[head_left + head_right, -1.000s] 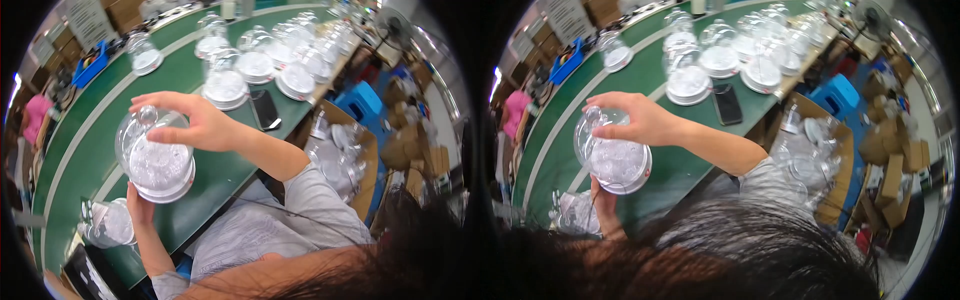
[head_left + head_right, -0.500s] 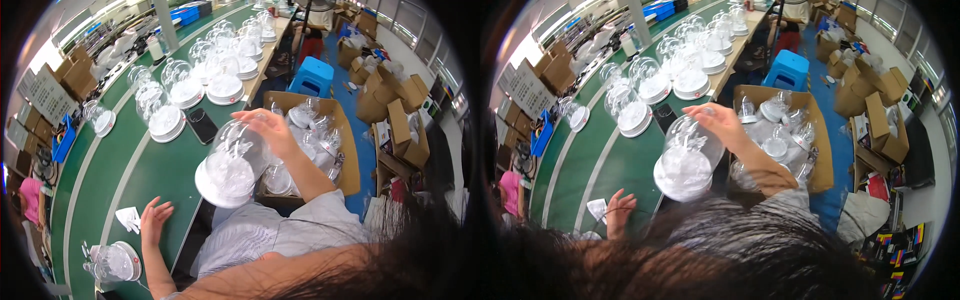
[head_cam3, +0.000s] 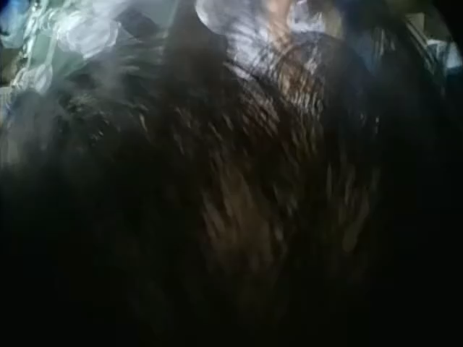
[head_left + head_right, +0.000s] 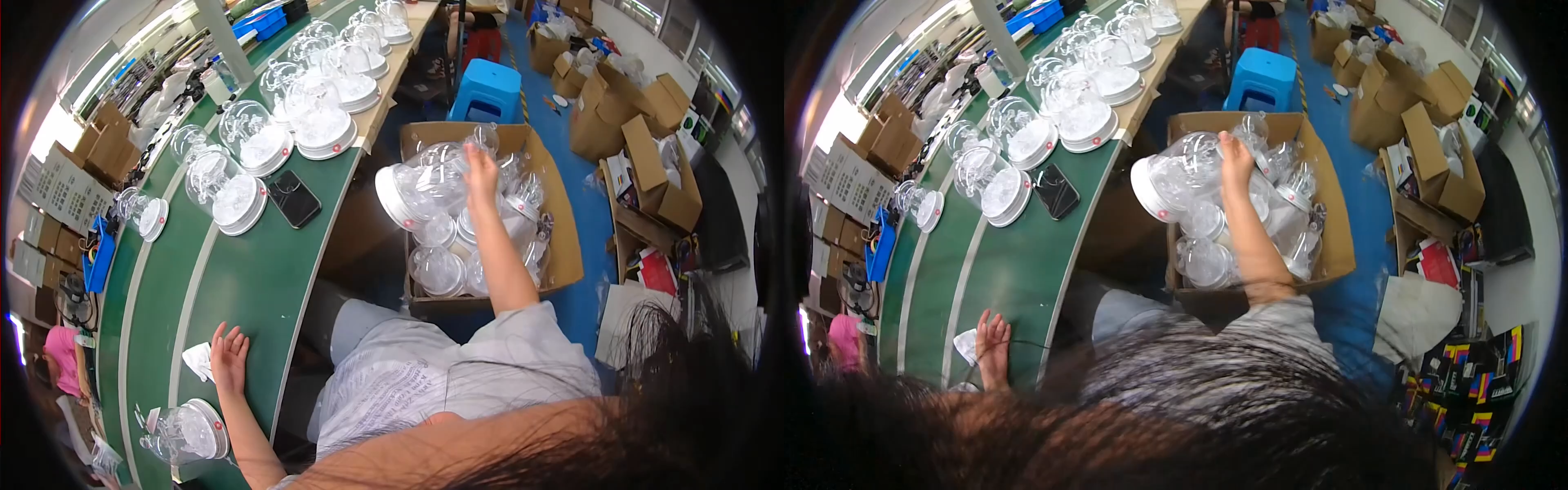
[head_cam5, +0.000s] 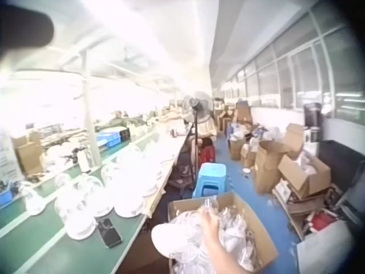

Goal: Testing the functionality of dome-shaped light fixtures on a factory assembly line.

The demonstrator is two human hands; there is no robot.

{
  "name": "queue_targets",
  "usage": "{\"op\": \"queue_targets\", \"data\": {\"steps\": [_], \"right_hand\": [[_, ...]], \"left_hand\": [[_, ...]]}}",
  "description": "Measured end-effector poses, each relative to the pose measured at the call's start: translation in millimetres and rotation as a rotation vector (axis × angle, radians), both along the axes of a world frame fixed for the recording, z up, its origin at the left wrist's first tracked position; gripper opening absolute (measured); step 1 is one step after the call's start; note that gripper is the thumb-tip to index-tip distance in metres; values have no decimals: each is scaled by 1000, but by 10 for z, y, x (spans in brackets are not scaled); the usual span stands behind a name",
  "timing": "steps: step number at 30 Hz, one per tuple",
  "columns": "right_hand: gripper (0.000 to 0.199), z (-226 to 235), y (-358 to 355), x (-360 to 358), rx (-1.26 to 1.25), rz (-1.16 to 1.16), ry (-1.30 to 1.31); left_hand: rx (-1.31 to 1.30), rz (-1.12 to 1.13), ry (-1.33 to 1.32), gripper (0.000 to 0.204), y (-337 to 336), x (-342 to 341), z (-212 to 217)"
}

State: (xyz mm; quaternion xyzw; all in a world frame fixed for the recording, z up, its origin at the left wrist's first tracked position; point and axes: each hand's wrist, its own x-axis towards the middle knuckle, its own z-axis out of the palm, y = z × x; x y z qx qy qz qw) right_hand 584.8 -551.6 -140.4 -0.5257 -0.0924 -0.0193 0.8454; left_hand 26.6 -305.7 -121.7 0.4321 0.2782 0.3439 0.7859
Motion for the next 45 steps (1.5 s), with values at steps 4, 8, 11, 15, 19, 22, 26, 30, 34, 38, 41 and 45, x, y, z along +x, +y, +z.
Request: {"op": "queue_targets", "data": {"steps": [4,8,11,15,19,22,26,30,34,38,41,45], "right_hand": [[25,-788,374,264,69,-83,185],[21,-1207,843,278,197,-118,414],[23,-1374,1218,306,281,-167,463],[25,-1819,1460,697,261,-372,633],[28,-1640,1689,687,341,-342,792],[28,-1741,1702,843,299,-350,780],[27,-1678,1514,744,324,-245,785],[27,-1668,1370,699,251,-260,449],[28,-1680,1461,624,131,-184,263],[28,-1774,1829,599,80,-240,287],[28,-1509,2135,486,84,-287,227],[24,-1396,2450,500,-64,-346,201]], "left_hand": [[11,48,35,48,10,12,-1],[30,49,32,49,32,-60,-39],[39,115,39,49,23,-110,-51],[3,104,4,48,137,-98,-157],[-30,146,-13,49,124,-259,-181],[-58,155,-25,49,98,-192,-150],[-23,231,31,49,34,-152,-122],[-30,253,1,49,27,-175,-145],[27,250,-7,49,-17,-138,-112],[24,295,31,47,-57,-60,-63],[58,303,49,45,-72,-146,-73],[75,353,93,44,-131,-133,-50]]}}
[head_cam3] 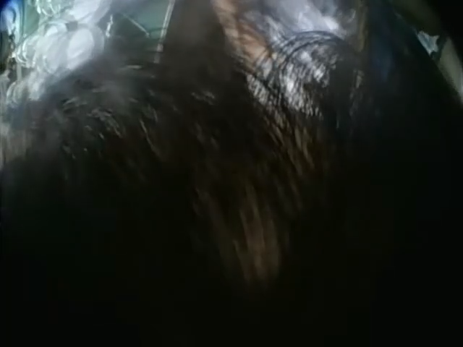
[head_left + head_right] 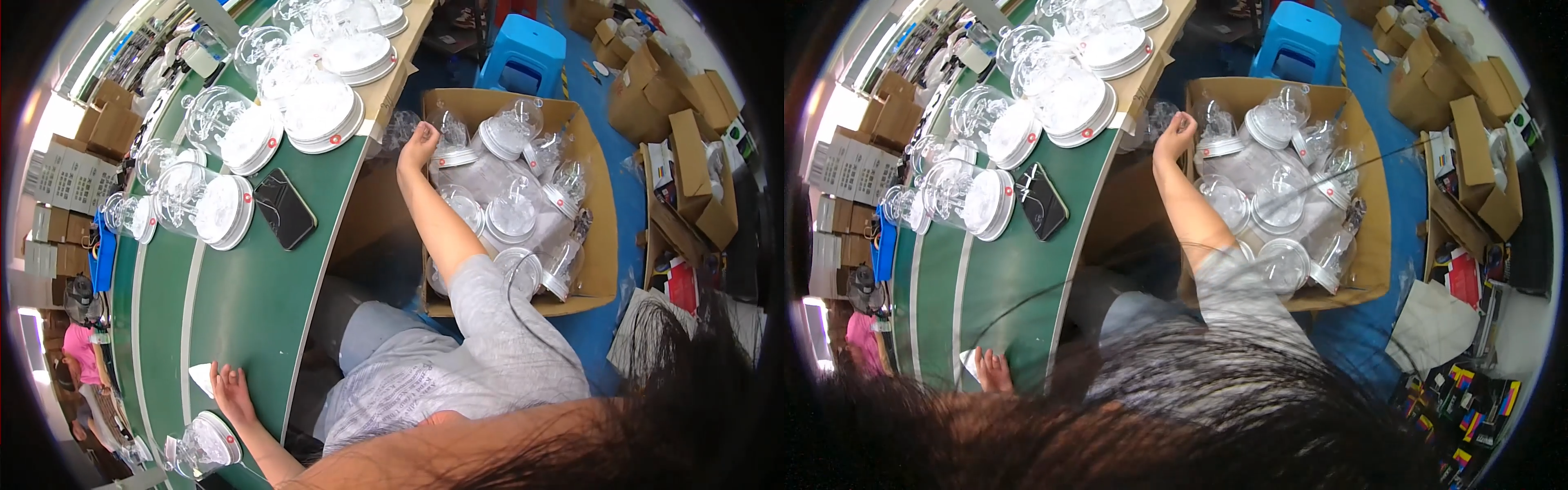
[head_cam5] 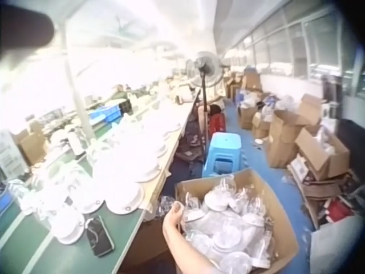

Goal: Testing the functionality of dome-shaped light fixtures on a factory assembly line.

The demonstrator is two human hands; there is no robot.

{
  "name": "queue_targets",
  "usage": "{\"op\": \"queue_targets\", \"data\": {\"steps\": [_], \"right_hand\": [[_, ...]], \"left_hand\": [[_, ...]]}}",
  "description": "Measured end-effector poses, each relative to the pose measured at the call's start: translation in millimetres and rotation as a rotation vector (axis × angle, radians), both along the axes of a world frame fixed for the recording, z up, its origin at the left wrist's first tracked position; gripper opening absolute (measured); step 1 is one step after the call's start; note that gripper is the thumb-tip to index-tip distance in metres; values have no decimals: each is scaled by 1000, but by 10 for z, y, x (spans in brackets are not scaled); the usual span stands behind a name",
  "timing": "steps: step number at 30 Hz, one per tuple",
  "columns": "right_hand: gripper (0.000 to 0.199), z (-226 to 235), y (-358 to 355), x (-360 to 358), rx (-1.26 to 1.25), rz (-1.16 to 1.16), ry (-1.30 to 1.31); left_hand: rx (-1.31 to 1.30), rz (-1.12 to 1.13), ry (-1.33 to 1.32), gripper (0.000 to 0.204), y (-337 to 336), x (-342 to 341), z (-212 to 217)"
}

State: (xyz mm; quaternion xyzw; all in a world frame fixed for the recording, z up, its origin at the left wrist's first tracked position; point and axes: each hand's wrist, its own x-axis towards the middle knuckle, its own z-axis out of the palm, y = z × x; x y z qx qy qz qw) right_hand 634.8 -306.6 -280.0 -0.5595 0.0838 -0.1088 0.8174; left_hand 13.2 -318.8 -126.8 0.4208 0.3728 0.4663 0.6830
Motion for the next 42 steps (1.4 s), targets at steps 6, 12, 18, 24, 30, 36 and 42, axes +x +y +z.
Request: {"op": "queue_targets", "data": {"steps": [6,12,18,24,30,36,42], "right_hand": [[36,-448,189,-108,-349,110,-135],[46,-564,2,-171,-579,197,-247],[49,-309,-66,-370,-613,381,-136],[32,-257,-310,-404,-554,525,-471],[39,-755,-309,-179,-161,644,-536],[38,-581,446,-737,-8,855,-727],[37,-94,681,-1312,130,976,-912]], "left_hand": [[-13,-11,-24,43,4,63,-14],[0,-12,-24,40,-22,175,12],[29,62,72,35,-111,135,59],[166,-110,356,25,-250,377,321],[998,251,824,19,-748,213,1070],[1129,1411,1152,26,-839,-895,1485],[609,876,876,31,-609,-1746,1525]]}}
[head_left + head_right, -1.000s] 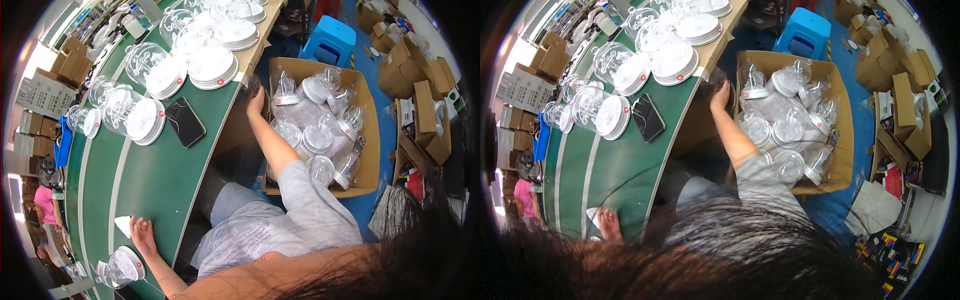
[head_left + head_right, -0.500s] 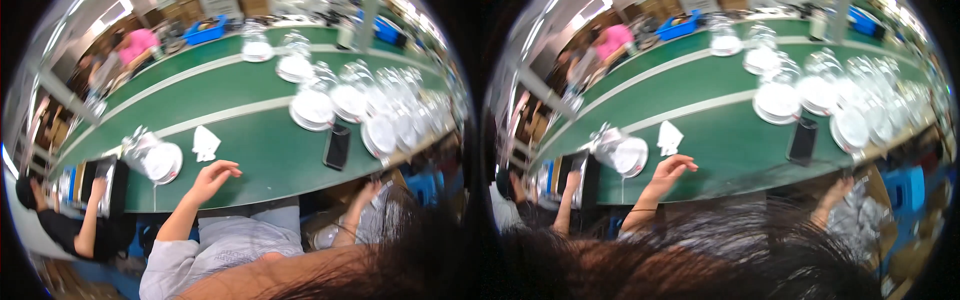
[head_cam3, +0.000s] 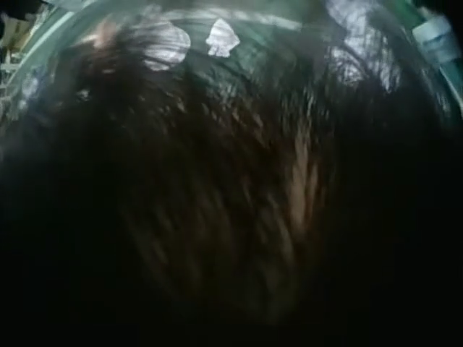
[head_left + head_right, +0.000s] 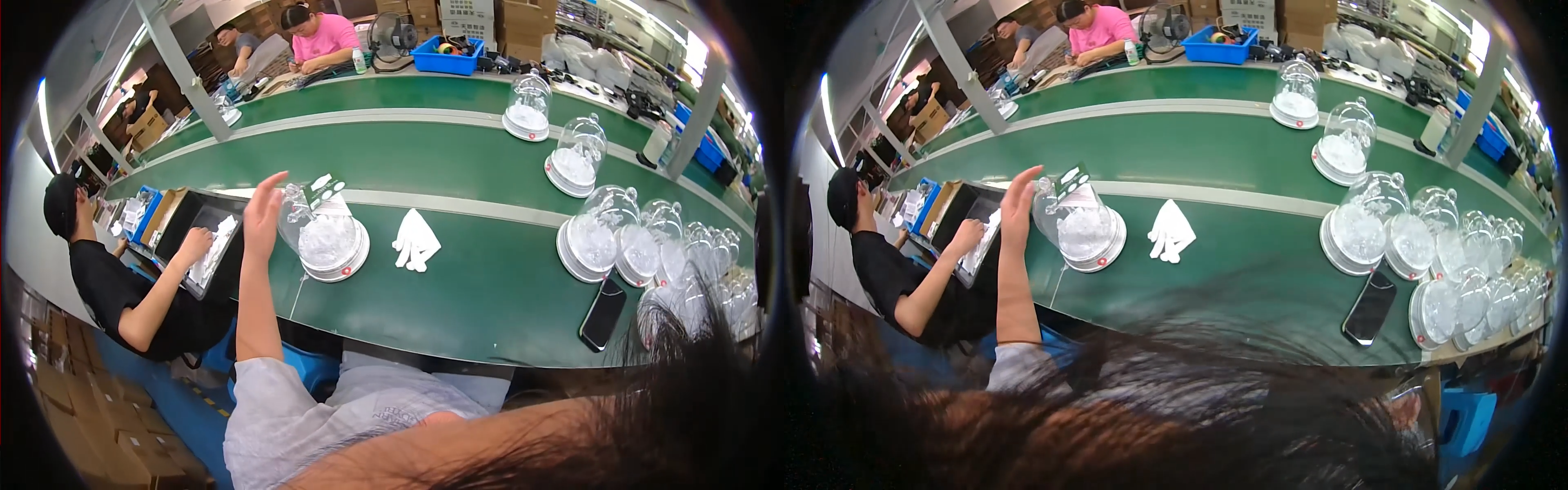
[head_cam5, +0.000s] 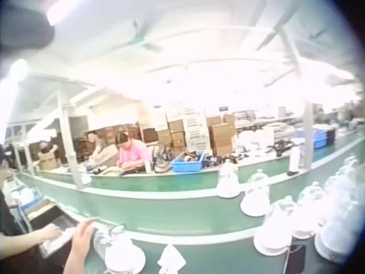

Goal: Testing the functionality of dome-shaped light fixtures on a factory assembly line.

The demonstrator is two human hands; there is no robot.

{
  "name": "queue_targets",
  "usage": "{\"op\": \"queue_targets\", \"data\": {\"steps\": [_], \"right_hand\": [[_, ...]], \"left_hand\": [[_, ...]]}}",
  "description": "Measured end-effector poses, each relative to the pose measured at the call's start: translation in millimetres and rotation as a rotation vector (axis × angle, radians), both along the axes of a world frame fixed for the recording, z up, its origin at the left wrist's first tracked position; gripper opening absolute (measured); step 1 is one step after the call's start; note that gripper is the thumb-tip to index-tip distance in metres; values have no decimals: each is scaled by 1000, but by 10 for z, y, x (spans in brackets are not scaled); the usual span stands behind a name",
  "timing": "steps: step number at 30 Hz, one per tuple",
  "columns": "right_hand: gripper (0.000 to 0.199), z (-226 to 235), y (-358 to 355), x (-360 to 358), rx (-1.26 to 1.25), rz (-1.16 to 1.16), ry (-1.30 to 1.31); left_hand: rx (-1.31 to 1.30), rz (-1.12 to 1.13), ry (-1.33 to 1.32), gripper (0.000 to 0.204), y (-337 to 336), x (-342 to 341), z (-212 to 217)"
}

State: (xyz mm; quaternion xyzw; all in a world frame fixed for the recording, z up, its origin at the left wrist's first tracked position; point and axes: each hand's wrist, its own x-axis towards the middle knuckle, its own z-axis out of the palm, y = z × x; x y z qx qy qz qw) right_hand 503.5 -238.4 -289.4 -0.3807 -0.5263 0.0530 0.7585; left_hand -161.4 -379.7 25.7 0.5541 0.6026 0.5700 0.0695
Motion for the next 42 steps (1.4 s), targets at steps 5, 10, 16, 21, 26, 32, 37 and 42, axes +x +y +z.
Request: {"op": "queue_targets", "data": {"steps": [5,10,16,21,26,32,37,42], "right_hand": [[37,670,-147,-515,110,99,-122],[36,1508,-550,-1151,206,175,-247],[49,3080,-1023,-2599,-27,436,-785],[55,3327,-959,-3092,114,402,-1193],[41,3183,-754,-2938,144,464,-900],[27,3519,-757,-2993,355,374,-878],[22,3609,-824,-3188,575,361,-986],[23,3554,-736,-3244,529,458,-909]], "left_hand": [[-85,-49,91,31,104,35,-98],[-49,-60,123,28,158,301,-3],[-21,-211,374,28,247,884,161],[61,-478,475,29,323,1212,119],[22,-457,323,35,274,1402,92],[257,-254,630,41,187,1509,66],[280,-124,737,41,124,1594,38],[349,-79,754,41,109,1614,38]]}}
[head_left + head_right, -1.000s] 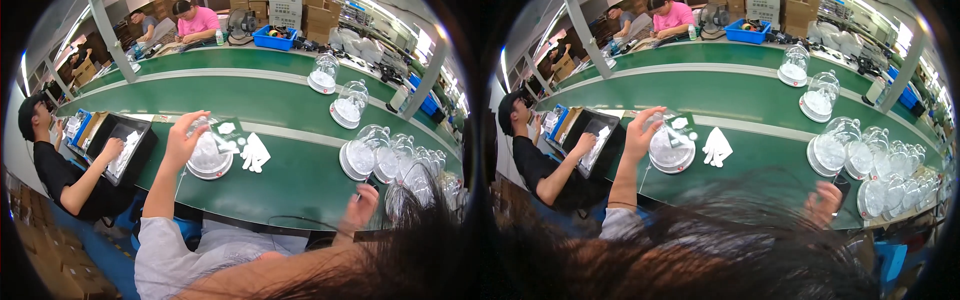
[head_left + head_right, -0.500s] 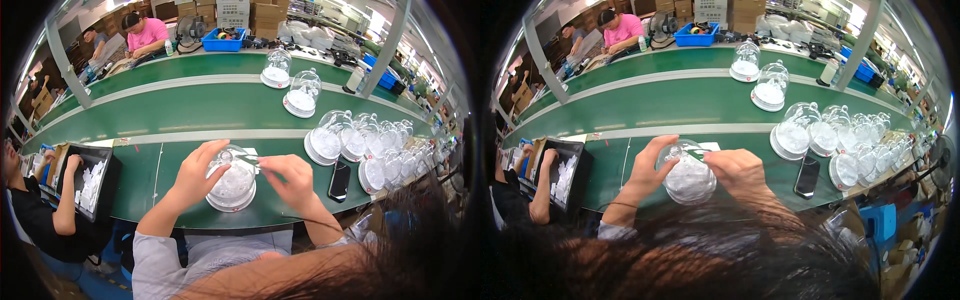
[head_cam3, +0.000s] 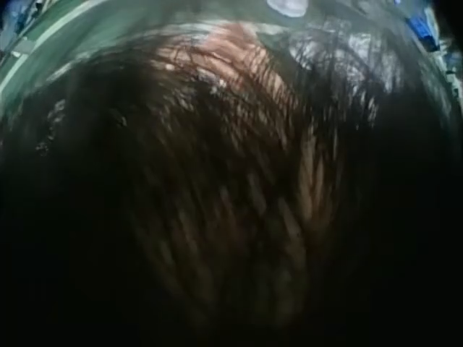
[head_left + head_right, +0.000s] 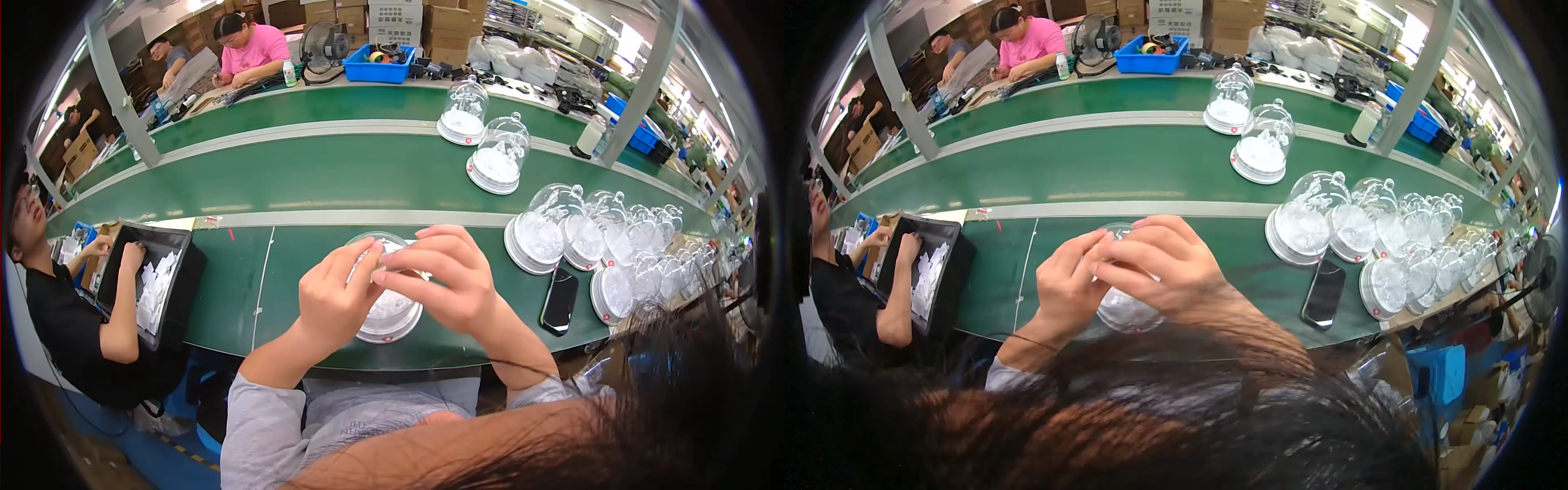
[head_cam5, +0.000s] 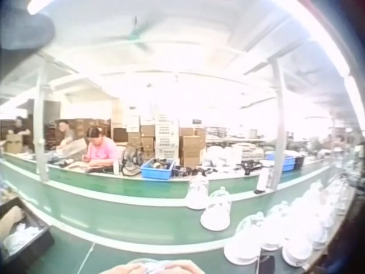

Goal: Testing the functionality of dome-shaped light fixtures on a factory assembly line.

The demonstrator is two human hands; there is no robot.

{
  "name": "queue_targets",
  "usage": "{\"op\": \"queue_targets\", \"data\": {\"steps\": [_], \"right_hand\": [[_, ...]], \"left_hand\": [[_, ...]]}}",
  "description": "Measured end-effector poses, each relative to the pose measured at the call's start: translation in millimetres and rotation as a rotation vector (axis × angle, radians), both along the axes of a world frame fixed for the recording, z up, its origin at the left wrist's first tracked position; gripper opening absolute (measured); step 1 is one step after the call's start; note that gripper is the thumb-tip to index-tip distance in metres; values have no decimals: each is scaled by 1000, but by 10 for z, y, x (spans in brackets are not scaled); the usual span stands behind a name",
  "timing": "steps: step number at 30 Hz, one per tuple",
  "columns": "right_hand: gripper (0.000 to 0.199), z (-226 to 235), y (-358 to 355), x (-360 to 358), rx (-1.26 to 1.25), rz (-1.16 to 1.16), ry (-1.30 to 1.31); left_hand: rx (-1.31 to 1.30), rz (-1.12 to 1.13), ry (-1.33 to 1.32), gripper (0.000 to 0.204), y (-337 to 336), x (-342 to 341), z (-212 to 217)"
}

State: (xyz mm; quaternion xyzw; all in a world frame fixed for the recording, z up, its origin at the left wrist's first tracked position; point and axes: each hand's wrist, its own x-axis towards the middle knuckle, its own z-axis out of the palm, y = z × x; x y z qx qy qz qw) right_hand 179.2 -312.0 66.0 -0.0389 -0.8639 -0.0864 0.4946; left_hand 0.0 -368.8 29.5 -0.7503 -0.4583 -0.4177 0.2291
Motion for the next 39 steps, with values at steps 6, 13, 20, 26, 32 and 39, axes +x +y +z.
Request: {"op": "queue_targets", "data": {"steps": [6,13,20,26,32,39], "right_hand": [[87,-280,150,-68,-843,260,282],[54,-350,193,156,-942,180,141],[38,-86,298,23,-316,57,138],[36,-28,337,-92,-198,161,116],[64,-105,384,-334,-607,410,230],[48,-314,502,-426,-1161,541,339]], "left_hand": [[77,19,-22,33,45,-20,-62],[-123,-103,-224,34,23,-37,19],[-104,-177,-277,34,112,-4,-39],[-87,-82,-355,30,61,65,-85],[13,25,-301,25,61,126,-150],[-78,-15,-449,20,44,99,-170]]}}
